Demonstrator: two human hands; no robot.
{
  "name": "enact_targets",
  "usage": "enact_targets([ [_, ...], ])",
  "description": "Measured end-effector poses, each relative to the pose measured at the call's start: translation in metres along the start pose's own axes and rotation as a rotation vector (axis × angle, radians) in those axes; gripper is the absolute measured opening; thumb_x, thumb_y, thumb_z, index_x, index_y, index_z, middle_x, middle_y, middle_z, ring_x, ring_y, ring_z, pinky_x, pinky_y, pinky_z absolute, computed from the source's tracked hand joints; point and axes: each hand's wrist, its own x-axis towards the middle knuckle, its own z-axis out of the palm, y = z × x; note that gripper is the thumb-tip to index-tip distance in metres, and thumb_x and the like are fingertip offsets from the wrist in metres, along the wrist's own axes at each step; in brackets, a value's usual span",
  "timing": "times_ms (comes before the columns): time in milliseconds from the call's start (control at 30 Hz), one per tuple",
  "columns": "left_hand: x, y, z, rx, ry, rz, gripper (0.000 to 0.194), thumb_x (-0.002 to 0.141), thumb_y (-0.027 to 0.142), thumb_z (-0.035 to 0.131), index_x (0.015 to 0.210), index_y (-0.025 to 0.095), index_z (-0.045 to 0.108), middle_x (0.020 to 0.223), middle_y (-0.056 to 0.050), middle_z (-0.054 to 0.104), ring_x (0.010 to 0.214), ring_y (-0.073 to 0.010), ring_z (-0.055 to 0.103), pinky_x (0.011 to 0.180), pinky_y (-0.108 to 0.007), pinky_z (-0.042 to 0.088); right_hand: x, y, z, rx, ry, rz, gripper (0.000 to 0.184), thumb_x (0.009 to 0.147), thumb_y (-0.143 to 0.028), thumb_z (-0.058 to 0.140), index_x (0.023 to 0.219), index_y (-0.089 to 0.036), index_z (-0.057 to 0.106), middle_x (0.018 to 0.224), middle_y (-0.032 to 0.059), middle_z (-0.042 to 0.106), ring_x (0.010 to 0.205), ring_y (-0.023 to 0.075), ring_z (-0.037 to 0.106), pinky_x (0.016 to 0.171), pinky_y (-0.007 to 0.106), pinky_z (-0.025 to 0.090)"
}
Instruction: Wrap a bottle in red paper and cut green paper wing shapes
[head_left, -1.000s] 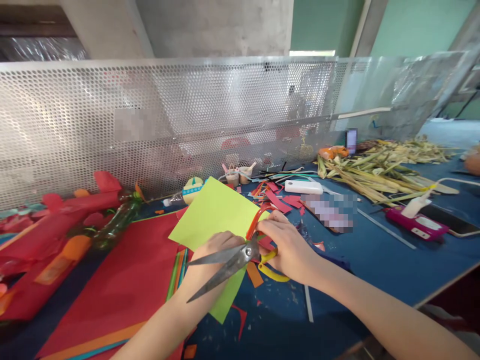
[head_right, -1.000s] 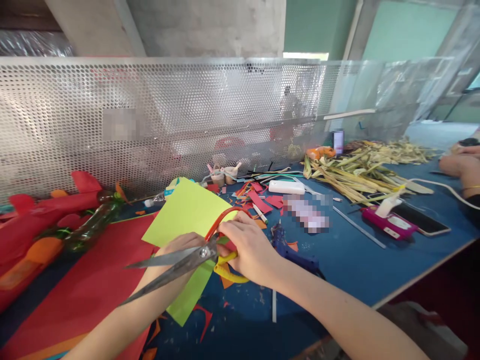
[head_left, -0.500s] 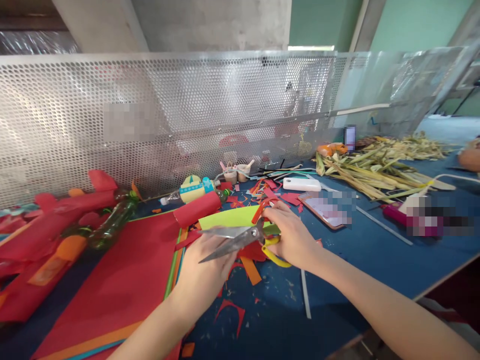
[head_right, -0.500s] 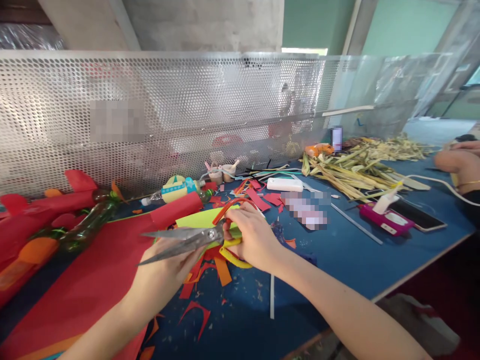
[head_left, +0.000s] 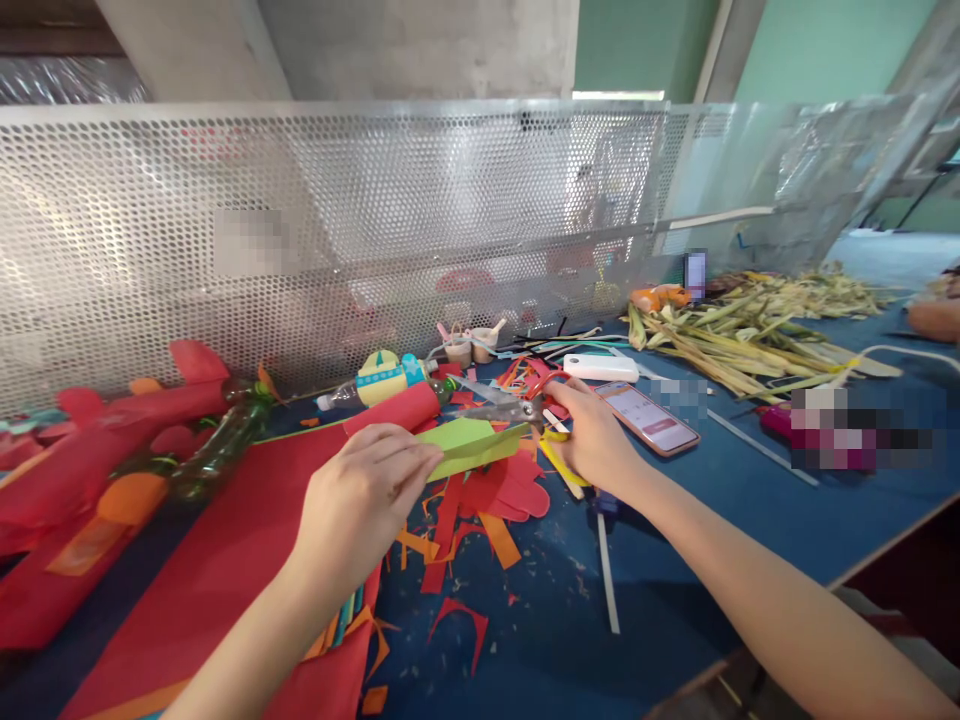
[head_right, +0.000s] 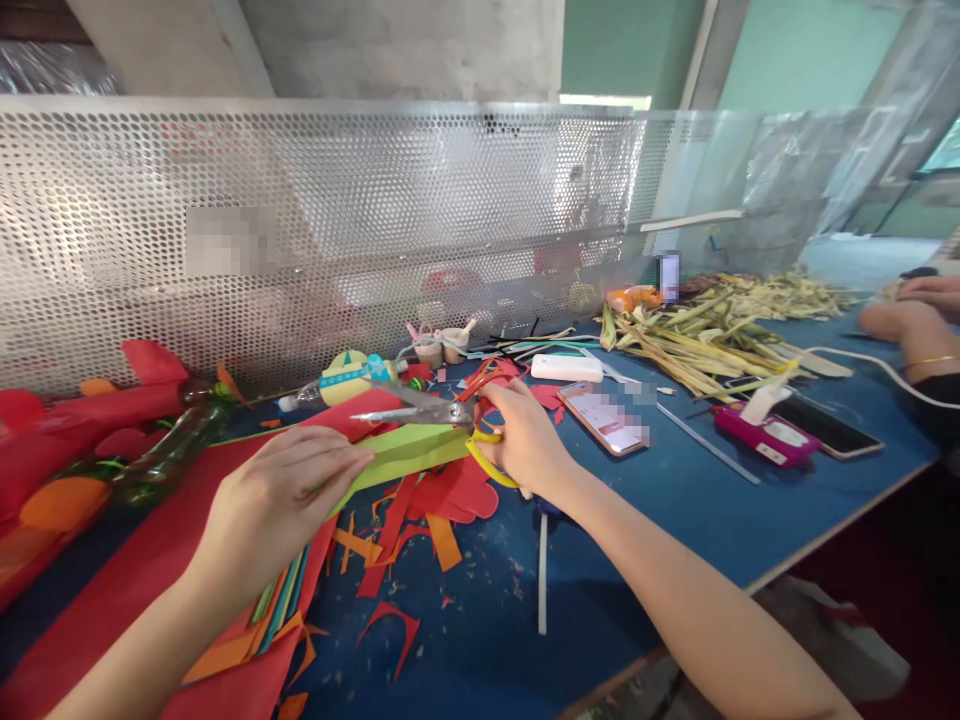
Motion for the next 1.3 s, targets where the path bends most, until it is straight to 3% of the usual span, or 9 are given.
enact_targets([
  [133, 0.002, -0.008, -0.007, -0.006, 0.003, -0.058, 0.03, 0.09, 0.032, 0.047, 0.076, 0.02, 0.071, 0.076, -0.003, 0.072, 0.074, -0.0197, 0.066, 0.066, -0.03, 0.052, 0.006, 0.009, -0.006, -0.047, 0.12, 0.071, 0.019, 0.062, -0.008, 0.059, 0.073, -0.021, 0.052, 0.079, 0.0047, 0.058, 0.083, 0.0248, 0.054, 0.073, 0.035, 0.046],
  [233, 0.002, -0.006, -0.008, -0.034, -0.012, -0.053, 0.028, 0.089, 0.032, 0.048, 0.076, 0.022, 0.071, 0.075, -0.003, 0.073, 0.075, -0.0198, 0.066, 0.067, -0.03, 0.052, 0.004, 0.004, -0.004, 0.008, 0.194, 0.102, 0.015, 0.066, -0.013, 0.059, 0.077, -0.021, 0.052, 0.079, 0.0039, 0.054, 0.078, 0.0223, 0.054, 0.071, 0.035, 0.047],
  [300, 0.001, 0.0, -0.005, -0.043, -0.063, -0.027, 0.028, 0.089, 0.03, 0.048, 0.077, 0.022, 0.071, 0.075, -0.003, 0.073, 0.076, -0.0203, 0.065, 0.066, -0.03, 0.052, -0.001, -0.007, 0.001, 0.097, 0.127, 0.062, 0.015, 0.068, -0.015, 0.06, 0.08, -0.02, 0.051, 0.083, 0.0035, 0.053, 0.076, 0.0202, 0.053, 0.07, 0.033, 0.047],
  [467, -0.007, 0.018, 0.007, -0.029, -0.119, -0.011, 0.027, 0.087, 0.023, 0.047, 0.079, 0.022, 0.073, 0.086, -0.005, 0.074, 0.081, -0.0218, 0.067, 0.065, -0.03, 0.054, -0.016, -0.031, 0.016, 0.241, -0.19, -0.082, 0.022, 0.067, -0.009, 0.064, 0.08, -0.02, 0.05, 0.087, 0.0032, 0.056, 0.083, 0.0193, 0.052, 0.072, 0.031, 0.045],
  [633, -0.004, 0.02, 0.009, -0.019, -0.053, 0.013, 0.032, 0.088, 0.032, 0.045, 0.08, 0.022, 0.074, 0.082, -0.006, 0.076, 0.075, -0.024, 0.07, 0.061, -0.032, 0.057, -0.017, -0.031, 0.02, 0.219, -0.206, -0.077, 0.024, 0.065, -0.012, 0.067, 0.077, -0.02, 0.048, 0.079, 0.0019, 0.055, 0.079, 0.0197, 0.049, 0.068, 0.03, 0.043],
  [800, 0.005, 0.01, -0.001, -0.063, -0.02, 0.079, 0.046, 0.091, 0.042, 0.036, 0.071, 0.026, 0.074, 0.073, -0.001, 0.075, 0.066, -0.0206, 0.07, 0.057, -0.03, 0.058, -0.014, -0.021, 0.02, 0.241, -0.158, -0.105, 0.027, 0.065, -0.013, 0.068, 0.075, -0.021, 0.044, 0.077, -0.0002, 0.054, 0.075, 0.0173, 0.048, 0.069, 0.028, 0.042],
  [1133, -0.006, -0.033, -0.008, -0.182, -0.026, -0.024, 0.028, 0.082, 0.049, 0.054, 0.076, 0.03, 0.073, 0.076, 0.001, 0.074, 0.083, -0.0224, 0.065, 0.079, -0.036, 0.052, -0.012, -0.016, 0.017, 0.291, -0.069, -0.037, 0.022, 0.069, -0.013, 0.064, 0.073, -0.021, 0.044, 0.075, -0.0024, 0.052, 0.074, 0.0148, 0.05, 0.066, 0.025, 0.042],
  [1300, 0.003, -0.034, -0.025, -0.229, -0.086, -0.089, 0.024, 0.08, 0.048, 0.056, 0.075, 0.031, 0.073, 0.078, 0.002, 0.074, 0.081, -0.0223, 0.066, 0.076, -0.036, 0.053, -0.01, -0.017, 0.017, 0.296, -0.081, 0.004, 0.019, 0.07, -0.015, 0.065, 0.078, -0.02, 0.048, 0.078, -0.0013, 0.056, 0.078, 0.0159, 0.053, 0.07, 0.027, 0.044],
])
